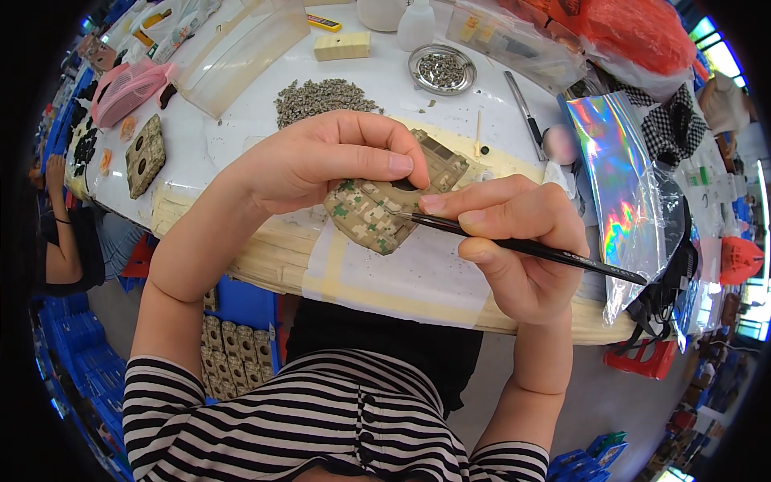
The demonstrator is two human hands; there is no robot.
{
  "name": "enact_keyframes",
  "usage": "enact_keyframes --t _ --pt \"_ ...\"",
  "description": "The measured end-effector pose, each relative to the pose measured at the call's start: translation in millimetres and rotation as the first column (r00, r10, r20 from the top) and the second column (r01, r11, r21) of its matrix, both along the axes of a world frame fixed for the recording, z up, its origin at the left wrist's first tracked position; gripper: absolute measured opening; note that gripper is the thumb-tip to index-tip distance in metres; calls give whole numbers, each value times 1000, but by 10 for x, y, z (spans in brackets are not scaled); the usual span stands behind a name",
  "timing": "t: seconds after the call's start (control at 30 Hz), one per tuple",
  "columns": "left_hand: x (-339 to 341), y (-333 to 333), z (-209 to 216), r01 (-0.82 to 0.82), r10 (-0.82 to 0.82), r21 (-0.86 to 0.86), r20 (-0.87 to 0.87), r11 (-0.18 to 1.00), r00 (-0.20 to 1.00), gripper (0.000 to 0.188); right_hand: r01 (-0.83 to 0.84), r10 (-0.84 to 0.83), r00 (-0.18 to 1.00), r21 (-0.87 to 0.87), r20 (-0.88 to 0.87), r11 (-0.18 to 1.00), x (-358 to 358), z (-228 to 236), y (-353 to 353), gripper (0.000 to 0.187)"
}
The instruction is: The person assembles a toy tank by picking up small camouflage-patterned parts, applying adhesive with a tool, and joining the pieces together while seated at a workbench.
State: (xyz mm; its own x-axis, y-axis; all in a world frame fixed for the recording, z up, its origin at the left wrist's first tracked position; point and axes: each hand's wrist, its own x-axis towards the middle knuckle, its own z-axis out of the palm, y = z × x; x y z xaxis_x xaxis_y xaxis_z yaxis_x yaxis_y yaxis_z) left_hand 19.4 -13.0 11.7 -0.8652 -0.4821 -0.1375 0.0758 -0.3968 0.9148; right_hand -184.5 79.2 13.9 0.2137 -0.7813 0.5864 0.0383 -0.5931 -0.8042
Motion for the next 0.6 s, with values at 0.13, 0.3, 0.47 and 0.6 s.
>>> enact_keyframes --t 0.13,0.3,0.47,0.6 --pt "1 -1 -11 -1 1 -12 -3 1000 1000 19 -2 2 1000 3 15 1000 6 -5 -4 21" --pt "3 6 17 -4 4 -2 -9 1000 1000 19 19 -21 998 37 61 999 0 27 9 24" --pt "27 -24 31 -62 62 -25 -16 998 998 19 122 -121 991 -19 59 992 -88 37 -11 29" --pt "62 -77 67 -177 176 -50 -30 983 984 23 175 -166 983 -134 77 975 -192 2 -86 29"
